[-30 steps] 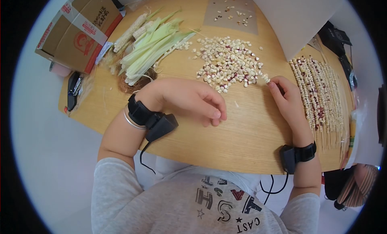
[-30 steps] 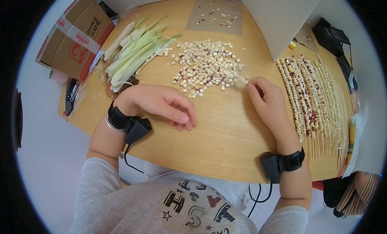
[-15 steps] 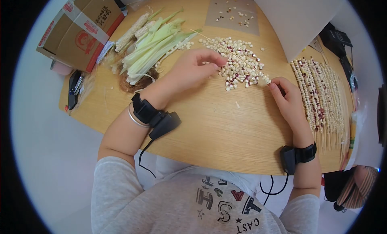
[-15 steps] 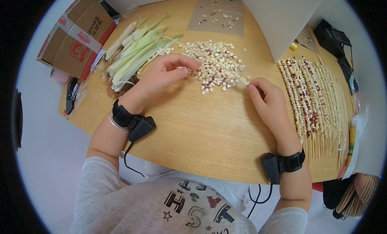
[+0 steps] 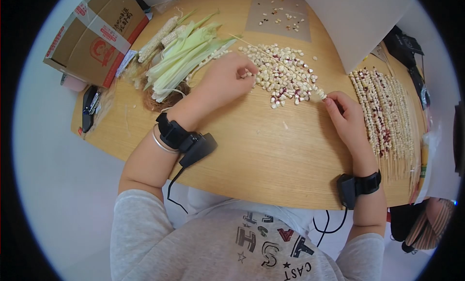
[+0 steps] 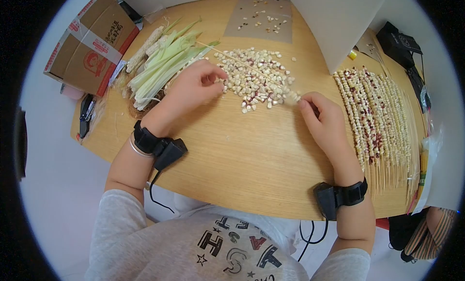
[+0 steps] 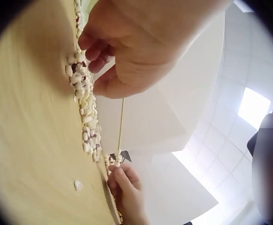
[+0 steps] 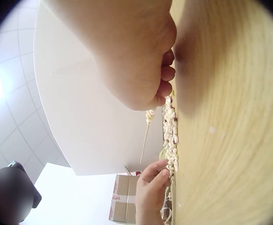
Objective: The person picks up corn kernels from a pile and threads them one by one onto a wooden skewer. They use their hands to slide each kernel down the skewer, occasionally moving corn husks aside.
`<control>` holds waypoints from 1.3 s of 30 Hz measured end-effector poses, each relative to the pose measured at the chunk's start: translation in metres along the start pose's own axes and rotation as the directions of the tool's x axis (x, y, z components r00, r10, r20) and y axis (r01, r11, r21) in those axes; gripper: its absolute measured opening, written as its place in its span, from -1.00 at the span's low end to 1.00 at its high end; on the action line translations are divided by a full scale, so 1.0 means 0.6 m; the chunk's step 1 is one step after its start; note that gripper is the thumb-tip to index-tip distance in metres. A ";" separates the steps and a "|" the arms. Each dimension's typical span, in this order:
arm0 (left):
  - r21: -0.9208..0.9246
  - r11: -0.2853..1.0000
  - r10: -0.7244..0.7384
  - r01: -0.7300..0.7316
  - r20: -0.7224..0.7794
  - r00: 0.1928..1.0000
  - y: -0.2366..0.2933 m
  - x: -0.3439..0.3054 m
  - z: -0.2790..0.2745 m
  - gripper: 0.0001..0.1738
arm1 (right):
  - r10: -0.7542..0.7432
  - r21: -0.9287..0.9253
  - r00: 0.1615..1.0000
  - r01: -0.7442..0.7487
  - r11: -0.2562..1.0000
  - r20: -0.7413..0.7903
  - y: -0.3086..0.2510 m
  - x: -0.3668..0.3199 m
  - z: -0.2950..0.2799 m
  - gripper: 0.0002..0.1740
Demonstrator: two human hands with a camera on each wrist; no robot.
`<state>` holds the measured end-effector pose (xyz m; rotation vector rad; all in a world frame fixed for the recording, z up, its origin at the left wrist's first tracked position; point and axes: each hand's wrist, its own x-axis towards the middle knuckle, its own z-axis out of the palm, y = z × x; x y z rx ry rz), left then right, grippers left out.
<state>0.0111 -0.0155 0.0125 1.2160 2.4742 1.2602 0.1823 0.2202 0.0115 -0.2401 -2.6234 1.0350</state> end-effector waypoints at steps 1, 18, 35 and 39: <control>0.074 0.994 0.074 -0.078 0.058 0.996 0.004 -0.002 0.003 -0.85 | 0.009 0.003 1.000 -0.009 1.000 0.004 0.000 0.000 -0.001 -0.81; 0.097 0.995 -0.013 0.018 -0.045 0.999 -0.009 0.006 -0.003 -0.83 | -0.003 0.025 1.000 0.004 1.000 -0.005 0.002 0.000 0.001 -0.81; 0.110 0.985 0.124 -0.130 0.058 0.991 -0.004 0.001 0.020 -0.83 | 0.002 0.030 1.000 -0.002 1.000 -0.010 -0.004 0.001 -0.004 -0.82; -0.024 1.000 0.015 -0.015 -0.009 1.000 0.003 0.002 0.013 -0.85 | 0.003 0.040 1.000 -0.002 0.999 -0.025 -0.001 0.000 -0.001 -0.81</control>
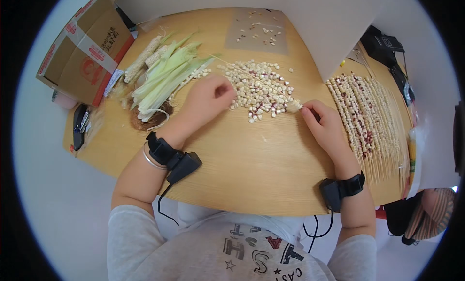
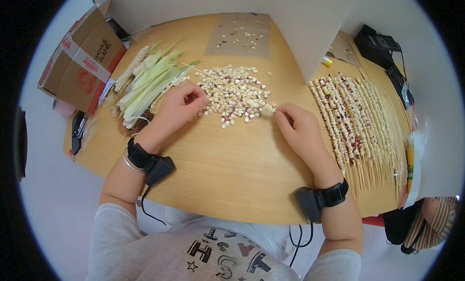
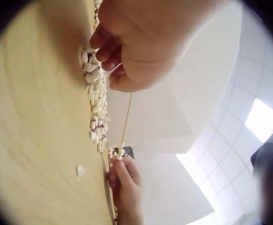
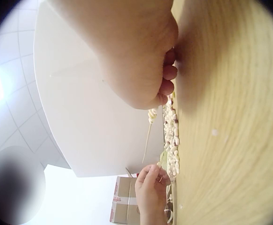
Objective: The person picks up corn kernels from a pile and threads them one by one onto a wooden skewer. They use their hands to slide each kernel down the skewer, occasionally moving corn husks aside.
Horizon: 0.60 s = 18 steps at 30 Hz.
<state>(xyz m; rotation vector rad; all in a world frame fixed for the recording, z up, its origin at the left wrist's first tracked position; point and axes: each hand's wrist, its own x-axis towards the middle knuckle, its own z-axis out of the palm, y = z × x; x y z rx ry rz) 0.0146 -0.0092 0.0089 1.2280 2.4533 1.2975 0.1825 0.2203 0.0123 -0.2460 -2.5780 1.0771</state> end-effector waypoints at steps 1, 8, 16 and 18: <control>-0.036 0.999 -0.019 0.017 -0.054 0.998 0.000 0.002 -0.002 -0.85 | -0.002 0.000 1.000 0.002 1.000 -0.002 0.002 0.000 -0.001 -0.81; -0.178 0.980 -0.105 0.094 -0.056 0.993 -0.013 0.005 -0.013 -0.79 | 0.012 -0.022 1.000 -0.012 1.000 -0.009 0.010 0.003 -0.004 -0.81; 0.114 0.992 -0.037 0.062 -0.210 0.977 -0.055 0.016 -0.018 -0.72 | 0.025 -0.011 1.000 -0.025 1.000 -0.005 0.010 0.003 -0.001 -0.81; 0.214 0.975 -0.017 0.058 -0.189 0.982 -0.056 0.012 -0.016 -0.69 | 0.029 -0.025 1.000 -0.029 0.999 0.007 0.010 0.004 -0.003 -0.80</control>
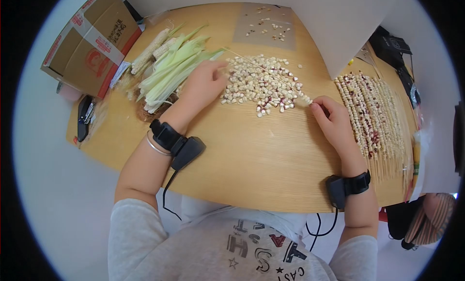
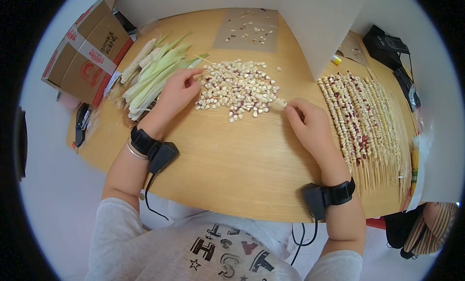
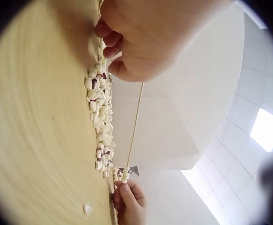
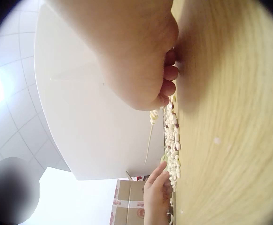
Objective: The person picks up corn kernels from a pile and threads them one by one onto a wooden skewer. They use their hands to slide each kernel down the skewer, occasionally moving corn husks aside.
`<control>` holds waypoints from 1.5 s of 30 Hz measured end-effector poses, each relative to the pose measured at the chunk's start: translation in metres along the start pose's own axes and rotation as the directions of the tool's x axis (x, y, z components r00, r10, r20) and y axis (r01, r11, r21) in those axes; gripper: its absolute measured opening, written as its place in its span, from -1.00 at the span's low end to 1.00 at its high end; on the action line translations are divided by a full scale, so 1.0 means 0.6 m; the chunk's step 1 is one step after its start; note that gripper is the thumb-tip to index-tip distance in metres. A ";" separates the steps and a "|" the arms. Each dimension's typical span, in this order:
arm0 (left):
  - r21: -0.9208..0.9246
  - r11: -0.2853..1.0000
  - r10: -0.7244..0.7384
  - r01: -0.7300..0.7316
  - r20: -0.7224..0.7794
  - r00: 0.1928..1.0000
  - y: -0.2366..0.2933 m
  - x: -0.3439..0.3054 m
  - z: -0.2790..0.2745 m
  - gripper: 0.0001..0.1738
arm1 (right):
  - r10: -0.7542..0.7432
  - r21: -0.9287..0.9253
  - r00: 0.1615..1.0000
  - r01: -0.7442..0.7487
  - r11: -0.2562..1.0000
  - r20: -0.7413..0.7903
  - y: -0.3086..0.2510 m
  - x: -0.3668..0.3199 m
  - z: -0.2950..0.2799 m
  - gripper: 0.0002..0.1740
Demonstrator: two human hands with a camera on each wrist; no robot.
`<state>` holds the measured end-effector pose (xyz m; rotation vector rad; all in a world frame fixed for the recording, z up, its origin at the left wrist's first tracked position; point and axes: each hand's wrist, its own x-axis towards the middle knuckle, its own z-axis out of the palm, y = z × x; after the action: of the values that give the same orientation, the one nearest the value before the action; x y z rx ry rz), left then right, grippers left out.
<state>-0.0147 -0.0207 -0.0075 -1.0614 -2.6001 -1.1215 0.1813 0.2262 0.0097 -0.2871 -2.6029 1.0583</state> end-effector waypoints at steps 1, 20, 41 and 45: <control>0.025 0.999 -0.028 0.027 0.046 0.999 0.012 -0.001 -0.004 -0.69 | -0.003 0.002 1.000 0.003 1.000 0.003 -0.001 0.000 0.000 -0.80; -0.757 0.518 -0.401 0.399 0.197 0.895 -0.010 0.017 -0.010 -0.81 | -0.027 -0.031 1.000 0.028 0.999 0.009 0.003 0.001 0.002 -0.81; -0.826 0.346 -0.388 0.445 0.305 0.869 -0.011 0.022 -0.025 -0.77 | -0.031 -0.057 0.997 0.035 0.998 0.064 -0.004 -0.001 0.002 -0.83; -0.841 0.332 -0.367 0.427 0.302 0.880 -0.016 0.021 -0.024 -0.79 | -0.020 -0.067 0.998 0.025 0.997 0.067 -0.004 -0.001 0.002 -0.83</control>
<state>-0.0325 -0.0280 0.0015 -0.4465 -2.2341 -2.8488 0.1813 0.2238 0.0107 -0.2418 -2.6986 0.9898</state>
